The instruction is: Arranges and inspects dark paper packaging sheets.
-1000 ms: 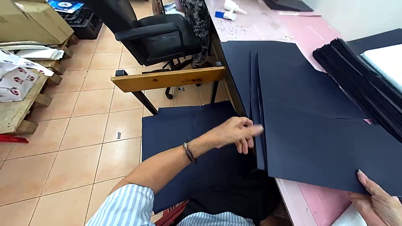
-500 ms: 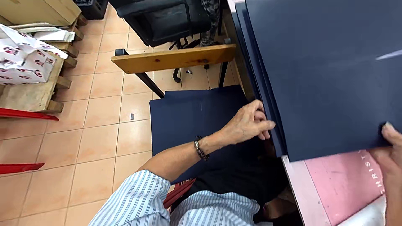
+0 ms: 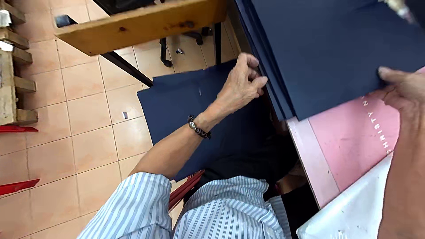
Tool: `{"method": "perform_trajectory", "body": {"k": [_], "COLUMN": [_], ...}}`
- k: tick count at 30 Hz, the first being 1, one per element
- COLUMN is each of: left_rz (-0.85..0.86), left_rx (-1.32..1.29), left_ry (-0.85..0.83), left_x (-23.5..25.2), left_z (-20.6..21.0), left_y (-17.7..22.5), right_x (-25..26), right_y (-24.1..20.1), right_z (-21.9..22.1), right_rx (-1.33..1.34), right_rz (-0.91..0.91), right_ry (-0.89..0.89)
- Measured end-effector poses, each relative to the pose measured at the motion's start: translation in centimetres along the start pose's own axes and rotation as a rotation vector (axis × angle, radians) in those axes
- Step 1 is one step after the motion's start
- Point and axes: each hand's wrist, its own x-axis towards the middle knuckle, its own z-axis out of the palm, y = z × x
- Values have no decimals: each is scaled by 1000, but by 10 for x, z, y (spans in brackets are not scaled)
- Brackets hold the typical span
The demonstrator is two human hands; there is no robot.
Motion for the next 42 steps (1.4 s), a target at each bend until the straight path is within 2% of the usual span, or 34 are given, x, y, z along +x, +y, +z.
{"method": "perform_trajectory", "body": {"k": [1, 3, 6, 7, 9, 12, 15, 18, 23, 30, 42], "left_rz": [-50, -101, -79, -55, -21, -4, 24, 73, 59, 63, -8], "left_rx": [-100, -210, -207, -182, -140, -155, -214, -213, -243, -362, -546], "left_ry": [36, 98, 125, 140, 161, 180, 193, 183, 205, 201, 228], "left_x": [2, 7, 14, 17, 20, 14, 18, 18, 23, 36, 35], "left_z": [2, 5, 5, 6, 7, 10, 9, 7, 10, 16, 21], "left_y": [0, -3, -10, -12, -16, -8, -8, -15, -16, -23, -27], "right_x": [-8, -19, -40, -47, -69, -100, -111, -109, -104, -92, -109], "right_y": [-6, -10, -22, -27, -37, -41, -29, -17, -22, -24, -34], "right_z": [4, 4, 3, 8, 31, 86, 126, 141, 155, 146, 132], "right_rx": [-96, -459, -877, -940, -976, -881, -818, -860, -890, -908, -898], "right_rz": [0, -52, -282, -404, -665, -831, -837, -883, -877, -888, -948], "right_ry": [41, 174, 258, 238, 80, -193, -295, -234, -184, -177, -187]}}
